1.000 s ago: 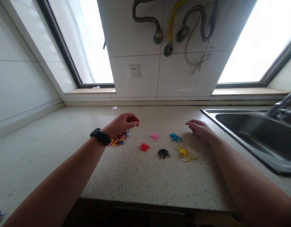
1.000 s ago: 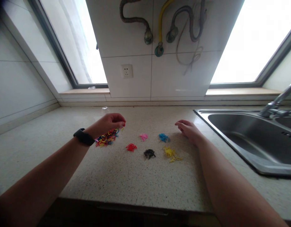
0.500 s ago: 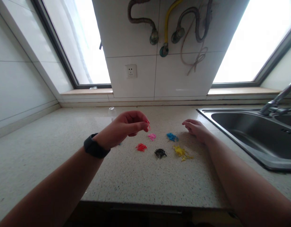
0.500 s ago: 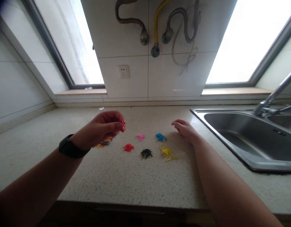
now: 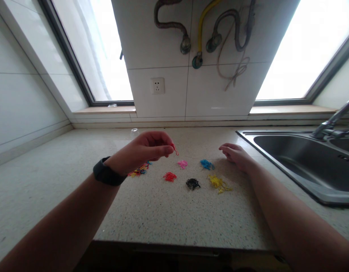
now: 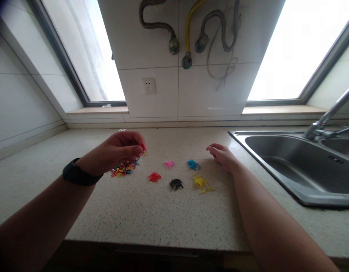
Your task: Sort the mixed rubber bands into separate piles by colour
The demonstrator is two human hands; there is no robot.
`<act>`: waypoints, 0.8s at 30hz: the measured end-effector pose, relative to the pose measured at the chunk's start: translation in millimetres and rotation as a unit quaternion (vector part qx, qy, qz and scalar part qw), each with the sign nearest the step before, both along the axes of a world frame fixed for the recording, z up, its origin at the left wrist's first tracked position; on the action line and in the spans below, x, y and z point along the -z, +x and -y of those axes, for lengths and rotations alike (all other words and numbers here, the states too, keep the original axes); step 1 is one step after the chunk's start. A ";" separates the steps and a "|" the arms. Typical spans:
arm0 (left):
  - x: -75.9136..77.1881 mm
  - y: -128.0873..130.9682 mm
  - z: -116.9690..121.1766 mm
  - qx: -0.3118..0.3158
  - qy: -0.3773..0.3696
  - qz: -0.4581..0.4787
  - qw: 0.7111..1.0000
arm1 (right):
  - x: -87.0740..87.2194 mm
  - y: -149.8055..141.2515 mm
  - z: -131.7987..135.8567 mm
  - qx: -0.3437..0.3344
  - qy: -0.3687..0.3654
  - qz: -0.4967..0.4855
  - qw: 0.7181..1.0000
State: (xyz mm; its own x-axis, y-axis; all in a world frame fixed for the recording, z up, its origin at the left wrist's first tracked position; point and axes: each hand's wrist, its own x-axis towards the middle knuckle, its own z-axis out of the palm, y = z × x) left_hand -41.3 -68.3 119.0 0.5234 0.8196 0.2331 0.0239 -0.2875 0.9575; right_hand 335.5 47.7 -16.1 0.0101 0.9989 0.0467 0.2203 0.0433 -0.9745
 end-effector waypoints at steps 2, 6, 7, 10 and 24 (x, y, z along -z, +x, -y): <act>0.1 -0.6 -0.2 -0.001 0.003 -0.008 1.000 | 0.8 0.7 -0.6 0.002 0.002 0.006 1.000; -0.7 -0.5 0.1 0.008 0.009 -0.015 1.000 | 2.7 2.2 -1.7 -0.002 0.007 0.005 1.000; -0.8 -0.4 0.0 0.011 0.009 -0.015 1.000 | 3.1 2.5 -1.9 -0.003 0.009 0.004 1.000; -0.1 -0.9 -1.9 0.021 0.013 -0.026 0.999 | 3.7 2.8 -2.3 -0.005 0.008 0.004 1.000; 56.1 -7.1 -41.2 0.080 0.167 -0.389 0.902 | 4.7 3.3 -3.8 0.001 0.004 0.002 1.000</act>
